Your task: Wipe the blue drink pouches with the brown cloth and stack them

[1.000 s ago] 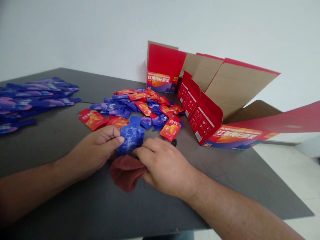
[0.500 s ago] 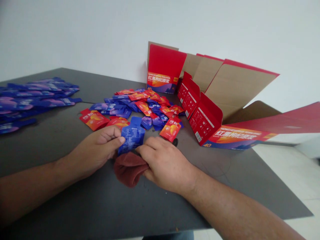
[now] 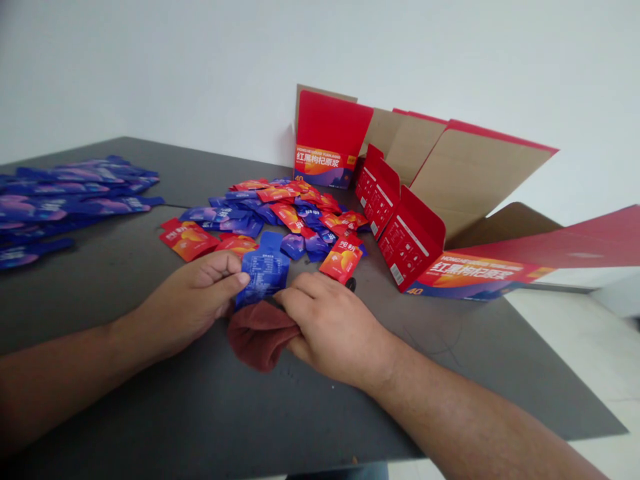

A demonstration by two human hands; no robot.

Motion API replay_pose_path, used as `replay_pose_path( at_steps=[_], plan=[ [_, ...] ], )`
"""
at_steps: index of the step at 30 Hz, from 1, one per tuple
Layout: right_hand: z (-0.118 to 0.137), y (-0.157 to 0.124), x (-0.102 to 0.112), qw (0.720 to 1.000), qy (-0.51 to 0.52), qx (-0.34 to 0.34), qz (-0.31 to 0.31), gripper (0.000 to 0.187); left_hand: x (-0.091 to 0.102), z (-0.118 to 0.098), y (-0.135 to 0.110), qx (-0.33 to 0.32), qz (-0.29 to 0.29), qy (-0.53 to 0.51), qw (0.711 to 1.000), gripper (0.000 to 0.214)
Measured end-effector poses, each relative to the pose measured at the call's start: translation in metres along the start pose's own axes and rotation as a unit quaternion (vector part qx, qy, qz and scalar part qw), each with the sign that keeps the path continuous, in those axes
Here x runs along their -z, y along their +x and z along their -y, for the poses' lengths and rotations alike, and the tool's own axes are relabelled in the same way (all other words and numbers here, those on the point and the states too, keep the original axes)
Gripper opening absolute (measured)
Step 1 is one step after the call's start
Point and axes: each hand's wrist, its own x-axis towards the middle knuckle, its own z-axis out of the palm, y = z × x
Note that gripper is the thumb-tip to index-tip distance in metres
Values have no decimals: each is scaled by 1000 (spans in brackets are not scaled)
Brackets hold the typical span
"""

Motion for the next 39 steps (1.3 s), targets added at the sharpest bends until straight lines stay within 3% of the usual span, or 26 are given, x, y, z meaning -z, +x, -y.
replay_pose_path(
  at_steps=[3,8,13,18,23,28,33,39],
  plan=[
    [-2,0,-1,1000,-3,-20,-20,20,0,1,0,4,1,8,1000,26],
    [-1,0,-1,999,14,30,17,28,1,1,0,-6,1,20,1000,26],
    [-2,0,-1,1000,-5,-1,-5,23,1,3,1,-8,-4,21,1000,26],
    [0,0,0,999,9,28,25,27,0,2,1,-11,1,7,1000,26],
    [-1,0,0,1000,-5,-15,-8,23,1,2,0,-10,0,18,1000,27],
    [0,-1,0,999,14,26,29,26,1,-1,0,-18,2,27,999,27],
    [-2,-1,0,1000,-8,-9,-10,24,1,3,1,-10,-1,22,1000,27],
    [0,0,1,999,5,18,27,27,1,3,1,-19,3,18,1000,26]
  ],
)
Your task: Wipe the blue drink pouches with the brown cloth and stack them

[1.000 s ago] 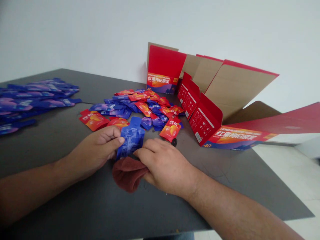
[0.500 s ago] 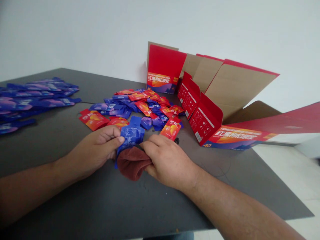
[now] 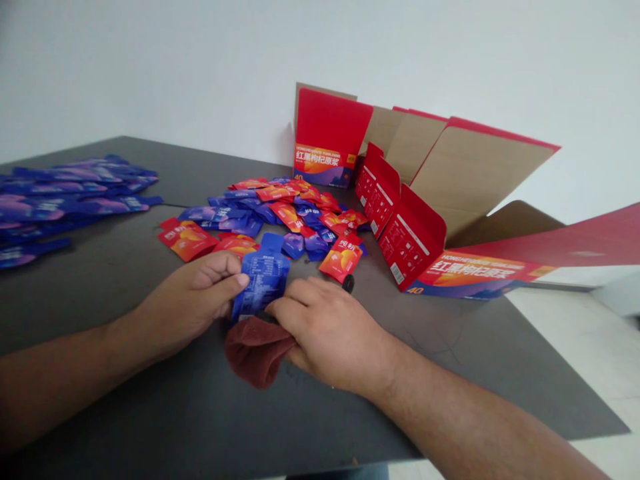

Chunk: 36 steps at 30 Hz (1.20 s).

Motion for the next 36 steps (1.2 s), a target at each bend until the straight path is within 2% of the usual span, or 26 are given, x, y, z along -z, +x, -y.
replay_pose_path(
  at_steps=[4,10,15,20,25,30,34,36],
  plan=[
    [-1,0,1,999,-17,-38,-36,24,-1,0,0,12,-6,5,1000,26],
    [-1,0,0,1000,-2,5,5,27,0,-1,-1,5,1,-6,1000,26],
    [-2,0,0,999,-20,-41,-31,23,-1,-3,-2,18,-5,2,1000,26],
    [-1,0,0,1000,1,1,10,26,-1,-5,-2,4,-6,11,1000,26],
    [-2,0,0,998,-18,-47,-28,22,0,-3,-1,11,-7,19,1000,26],
    [-1,0,0,1000,-2,-5,9,28,0,-4,-1,5,0,9,1000,26],
    [-2,0,0,999,-13,-44,-24,24,-1,-3,-1,16,-1,2,1000,26],
    [-1,1,-1,999,-12,-43,-19,23,-1,-3,-1,18,0,0,1000,26]
  ],
)
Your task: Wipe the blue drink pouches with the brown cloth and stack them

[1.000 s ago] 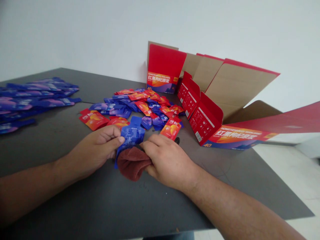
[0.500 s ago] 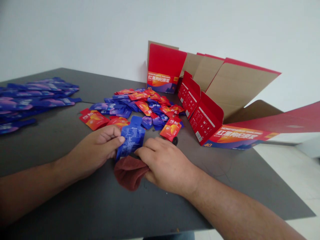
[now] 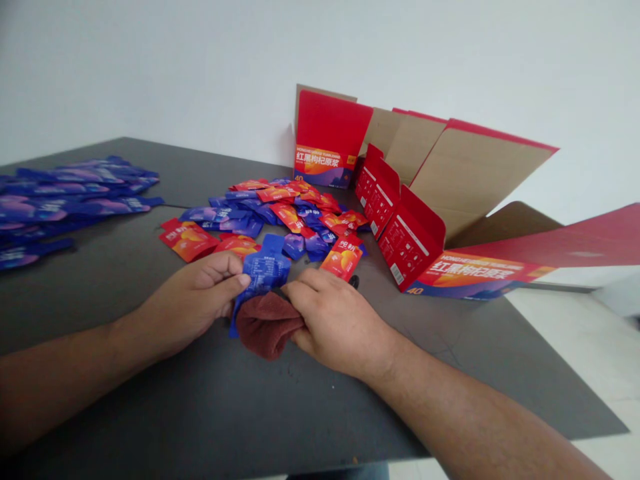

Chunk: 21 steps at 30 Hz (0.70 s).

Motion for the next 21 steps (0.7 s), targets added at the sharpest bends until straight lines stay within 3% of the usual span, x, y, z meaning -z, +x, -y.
replay_pose_path(
  at_steps=[4,8,13,18,21],
  plan=[
    [1,-1,-1,999,5,30,18,26,0,-2,-1,-10,-7,17,1000,27],
    [0,-1,-1,1000,-1,-6,-19,22,0,-2,-1,5,-6,15,1000,26],
    [0,-1,0,999,11,40,27,26,0,-1,-1,-7,-2,13,1000,27],
    [-3,-1,0,1000,-1,-8,-14,22,0,-2,-1,4,-6,21,1000,26],
    [-3,-1,0,1000,8,16,10,23,0,-3,-1,2,-5,22,1000,26]
  ],
)
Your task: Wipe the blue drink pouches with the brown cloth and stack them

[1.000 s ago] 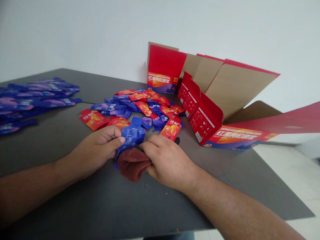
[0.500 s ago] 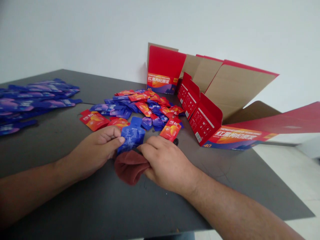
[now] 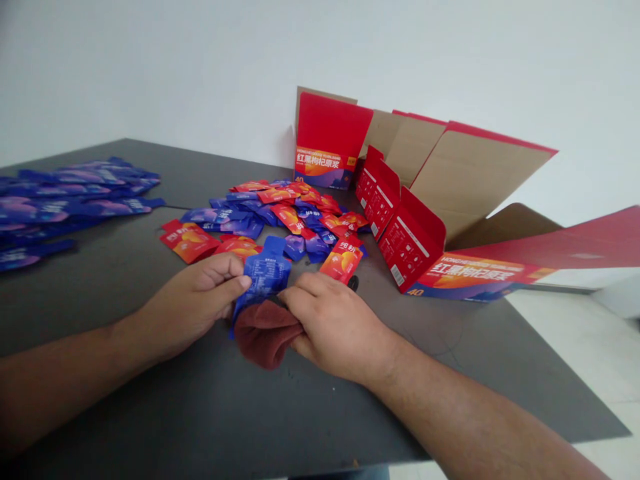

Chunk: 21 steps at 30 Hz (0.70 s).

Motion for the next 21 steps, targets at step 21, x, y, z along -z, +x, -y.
replay_pose_path(
  at_steps=[21],
  plan=[
    [2,0,0,1000,-5,10,0,24,1,-1,0,-8,1,25,1000,26]
  ],
)
